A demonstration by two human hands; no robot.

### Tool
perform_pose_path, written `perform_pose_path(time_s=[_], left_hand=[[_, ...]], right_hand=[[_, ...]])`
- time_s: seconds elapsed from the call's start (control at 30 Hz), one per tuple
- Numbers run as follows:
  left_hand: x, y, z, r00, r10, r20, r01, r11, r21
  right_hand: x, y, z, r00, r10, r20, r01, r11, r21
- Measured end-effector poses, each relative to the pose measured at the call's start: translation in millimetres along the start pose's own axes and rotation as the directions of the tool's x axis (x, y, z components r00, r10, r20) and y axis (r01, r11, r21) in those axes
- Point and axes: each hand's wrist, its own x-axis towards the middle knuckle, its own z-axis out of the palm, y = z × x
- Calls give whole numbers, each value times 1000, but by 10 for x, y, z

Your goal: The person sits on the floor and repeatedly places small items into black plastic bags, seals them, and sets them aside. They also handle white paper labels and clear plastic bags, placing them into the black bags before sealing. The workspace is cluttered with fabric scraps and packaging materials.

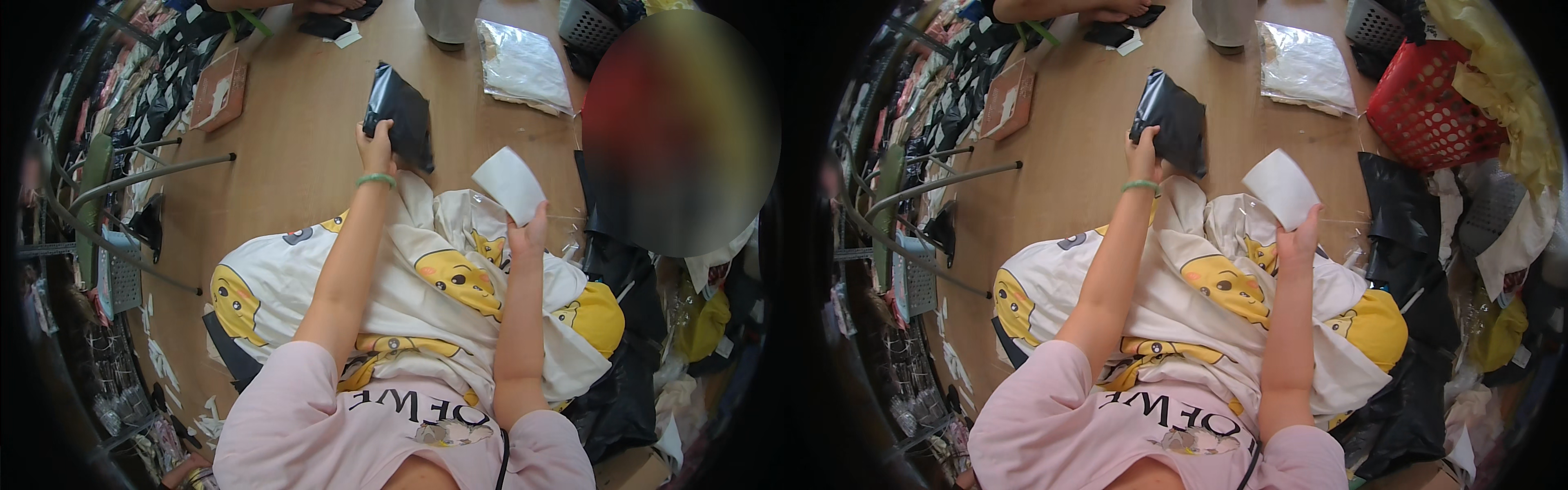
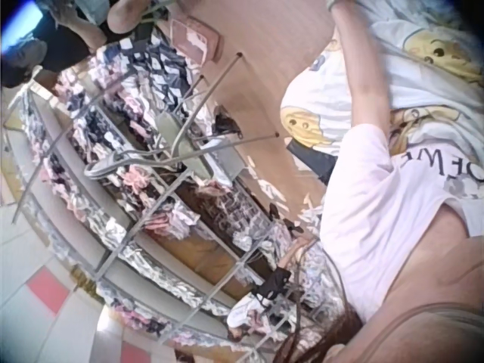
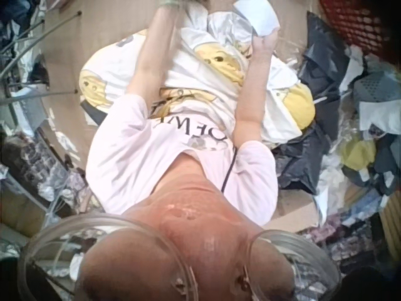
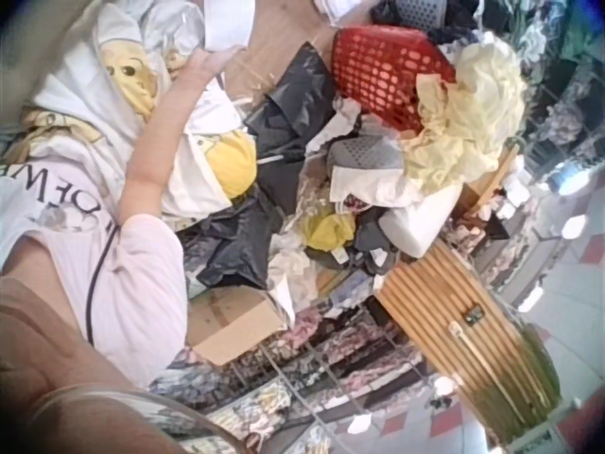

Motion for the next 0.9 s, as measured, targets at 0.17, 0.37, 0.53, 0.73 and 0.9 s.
perform_pose_path(time_s=[0.17,0.37,0.53,0.73,0.9], left_hand=[[-768,468,90,994,33,102,-46,991,127],[-1322,360,330,973,16,230,-60,981,187],[-1588,106,390,952,93,293,-197,916,349],[-1675,66,420,952,77,296,-138,971,193],[-1644,113,454,962,33,272,-90,975,203]], right_hand=[[8,-114,155,929,-371,3,366,915,-166],[123,252,137,768,-565,303,589,435,-682],[-535,791,427,735,-182,653,612,593,-523],[-503,761,368,712,80,698,338,832,-440],[-704,789,384,697,95,711,360,811,-461]])
